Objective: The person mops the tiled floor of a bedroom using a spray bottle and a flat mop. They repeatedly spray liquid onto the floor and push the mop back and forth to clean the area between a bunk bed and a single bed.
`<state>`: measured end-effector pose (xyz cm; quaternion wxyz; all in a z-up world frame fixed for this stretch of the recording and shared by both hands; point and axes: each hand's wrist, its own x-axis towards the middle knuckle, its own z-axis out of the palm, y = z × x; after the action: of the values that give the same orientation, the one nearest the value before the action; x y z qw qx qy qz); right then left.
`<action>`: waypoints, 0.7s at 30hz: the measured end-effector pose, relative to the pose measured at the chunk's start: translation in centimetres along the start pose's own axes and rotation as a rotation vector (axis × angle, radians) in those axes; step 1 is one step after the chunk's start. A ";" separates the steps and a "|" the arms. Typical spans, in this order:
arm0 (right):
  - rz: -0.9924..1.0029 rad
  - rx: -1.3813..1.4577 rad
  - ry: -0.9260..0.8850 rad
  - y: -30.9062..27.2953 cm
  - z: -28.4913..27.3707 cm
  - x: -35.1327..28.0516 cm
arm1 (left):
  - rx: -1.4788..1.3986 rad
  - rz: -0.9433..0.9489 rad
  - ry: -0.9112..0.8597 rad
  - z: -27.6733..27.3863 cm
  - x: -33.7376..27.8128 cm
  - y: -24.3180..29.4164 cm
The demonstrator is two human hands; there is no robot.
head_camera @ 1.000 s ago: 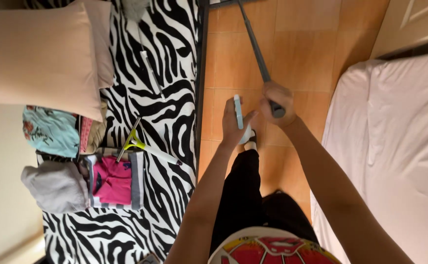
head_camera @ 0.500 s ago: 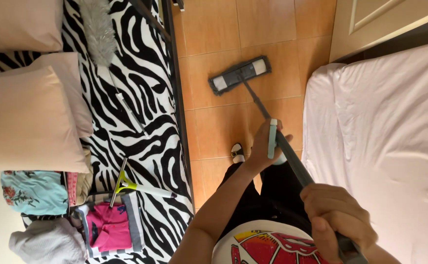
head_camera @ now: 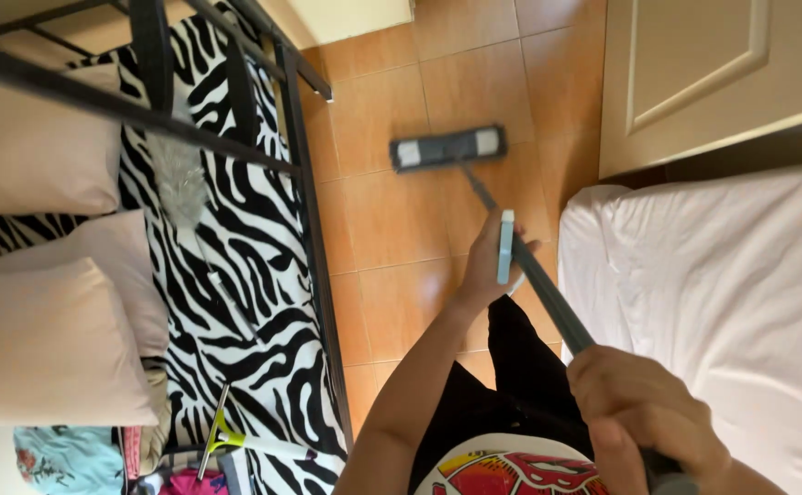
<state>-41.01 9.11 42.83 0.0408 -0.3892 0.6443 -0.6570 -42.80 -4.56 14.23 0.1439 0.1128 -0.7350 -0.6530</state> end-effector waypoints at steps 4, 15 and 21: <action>0.009 -0.047 0.073 9.8 -3.0 0.7 | -0.180 0.061 -0.005 4.2 8.9 -5.6; 0.002 -0.137 0.296 35.2 -10.8 5.2 | 0.299 -0.139 0.195 3.6 16.1 -4.3; -0.021 -0.041 0.220 33.5 -7.4 5.8 | 0.377 -0.026 0.212 5.0 14.5 -3.9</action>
<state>-64.21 6.30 17.00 -0.0449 -0.3220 0.6541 -0.6829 -58.19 -5.54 10.73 0.1885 0.2151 -0.8234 -0.4900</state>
